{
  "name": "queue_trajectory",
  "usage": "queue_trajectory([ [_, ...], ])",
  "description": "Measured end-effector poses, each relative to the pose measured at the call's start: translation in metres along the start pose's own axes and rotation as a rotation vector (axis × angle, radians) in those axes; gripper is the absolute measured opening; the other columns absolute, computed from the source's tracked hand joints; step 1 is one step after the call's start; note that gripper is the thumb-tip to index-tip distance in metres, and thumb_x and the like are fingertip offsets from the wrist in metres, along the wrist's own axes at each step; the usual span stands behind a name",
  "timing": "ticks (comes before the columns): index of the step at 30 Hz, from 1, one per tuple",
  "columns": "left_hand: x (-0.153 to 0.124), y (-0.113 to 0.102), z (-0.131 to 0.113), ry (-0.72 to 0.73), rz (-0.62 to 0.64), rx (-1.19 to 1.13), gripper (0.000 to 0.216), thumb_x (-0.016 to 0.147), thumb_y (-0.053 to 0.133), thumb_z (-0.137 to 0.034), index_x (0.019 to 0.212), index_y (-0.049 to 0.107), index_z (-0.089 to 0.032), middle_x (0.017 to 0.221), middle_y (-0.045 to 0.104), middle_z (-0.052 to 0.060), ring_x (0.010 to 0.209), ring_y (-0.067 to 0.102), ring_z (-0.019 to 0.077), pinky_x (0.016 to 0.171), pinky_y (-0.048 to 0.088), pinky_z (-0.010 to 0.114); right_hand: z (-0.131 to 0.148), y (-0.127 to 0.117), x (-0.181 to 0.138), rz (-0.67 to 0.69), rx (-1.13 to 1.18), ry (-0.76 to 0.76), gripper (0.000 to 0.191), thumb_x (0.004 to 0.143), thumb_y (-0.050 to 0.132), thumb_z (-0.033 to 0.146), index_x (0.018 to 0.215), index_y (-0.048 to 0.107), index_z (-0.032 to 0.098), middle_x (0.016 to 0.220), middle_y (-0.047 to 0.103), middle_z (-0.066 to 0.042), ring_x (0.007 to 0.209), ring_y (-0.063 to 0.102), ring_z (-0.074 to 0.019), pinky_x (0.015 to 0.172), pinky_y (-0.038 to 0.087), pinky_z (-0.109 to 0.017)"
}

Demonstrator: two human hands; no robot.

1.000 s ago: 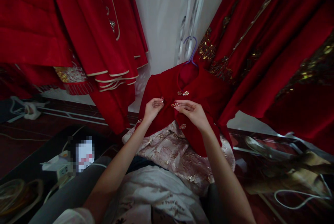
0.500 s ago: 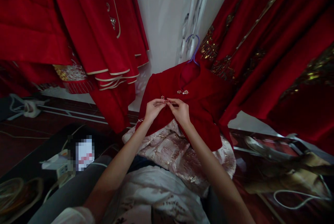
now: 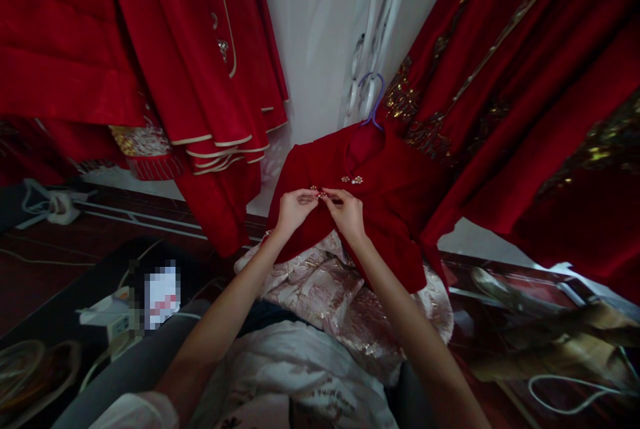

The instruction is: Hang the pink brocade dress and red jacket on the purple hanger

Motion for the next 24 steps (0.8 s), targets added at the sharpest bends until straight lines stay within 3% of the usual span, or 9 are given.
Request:
queue_trajectory([
  [4,0.009,0.001,-0.003,0.048,0.066,0.12,0.016,0.069,0.07,-0.019,0.084,0.071,-0.015,0.083,0.074,0.007,0.075,0.069,0.0163,0.077,0.056,0.032,0.002,0.0,0.006,-0.002,-0.027,-0.019,0.028,0.086,0.055,0.027,0.108,0.07,0.019,0.104,0.069,-0.008,0.084,0.067,-0.0159,0.076,0.058,-0.028],
  [8,0.004,-0.004,-0.008,0.053,0.215,0.157,0.02,0.075,0.066,-0.02,0.095,0.068,-0.017,0.091,0.072,0.006,0.082,0.068,0.0147,0.077,0.054,0.027,-0.004,-0.008,-0.007,0.132,0.096,0.004,0.031,0.088,0.054,0.03,0.114,0.067,0.021,0.109,0.069,-0.006,0.093,0.068,-0.0166,0.085,0.057,-0.032],
  [11,-0.017,-0.017,-0.005,-0.01,0.28,0.17,0.021,0.08,0.063,-0.027,0.099,0.066,-0.018,0.093,0.071,0.006,0.083,0.066,0.014,0.075,0.052,0.025,-0.022,-0.028,-0.026,0.223,0.199,0.149,0.033,0.086,0.056,0.037,0.112,0.066,0.019,0.102,0.071,-0.007,0.082,0.07,-0.0163,0.074,0.059,-0.031],
  [14,-0.046,-0.025,0.005,-0.126,0.355,0.178,0.021,0.079,0.066,-0.032,0.095,0.065,-0.018,0.088,0.069,0.004,0.076,0.064,0.0135,0.071,0.051,0.026,-0.041,-0.044,-0.039,0.345,0.14,0.281,0.029,0.082,0.061,0.037,0.101,0.067,0.016,0.084,0.071,-0.006,0.066,0.068,-0.0145,0.061,0.058,-0.028],
  [17,-0.072,-0.016,0.013,-0.174,0.396,0.154,0.028,0.072,0.074,-0.029,0.094,0.063,-0.018,0.092,0.066,0.004,0.079,0.064,0.0137,0.075,0.053,0.028,-0.053,-0.046,-0.046,0.469,0.017,0.336,0.026,0.077,0.067,0.036,0.095,0.064,0.017,0.075,0.068,-0.004,0.059,0.064,-0.0132,0.054,0.053,-0.025],
  [20,-0.086,0.003,0.02,-0.178,0.375,0.092,0.032,0.067,0.075,-0.016,0.096,0.063,-0.017,0.101,0.065,0.007,0.09,0.064,0.0155,0.083,0.054,0.031,-0.058,-0.032,-0.051,0.541,-0.168,0.296,0.038,0.06,0.08,0.028,0.089,0.058,0.017,0.073,0.065,-0.002,0.062,0.061,-0.0131,0.056,0.048,-0.023],
  [22,-0.091,0.014,0.022,-0.159,0.351,0.044,0.034,0.068,0.071,-0.011,0.101,0.064,-0.017,0.106,0.065,0.008,0.097,0.064,0.0166,0.089,0.054,0.034,-0.059,-0.021,-0.054,0.546,-0.275,0.259,0.042,0.055,0.081,0.019,0.088,0.055,0.017,0.072,0.062,0.0,0.065,0.059,-0.0127,0.057,0.044,-0.022],
  [24,-0.094,0.019,0.022,-0.127,0.308,0.036,0.03,0.073,0.066,-0.012,0.103,0.065,-0.018,0.11,0.065,0.009,0.101,0.064,0.0171,0.091,0.054,0.035,-0.06,-0.014,-0.055,0.518,-0.336,0.242,0.037,0.058,0.075,0.013,0.087,0.053,0.018,0.07,0.06,0.002,0.063,0.056,-0.0116,0.057,0.04,-0.021],
])
Point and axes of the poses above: each hand's wrist, its own x-axis towards the middle knuckle, its own y-axis out of the palm, z = x × y, the point moved 7 cm from there along x, towards the middle knuckle
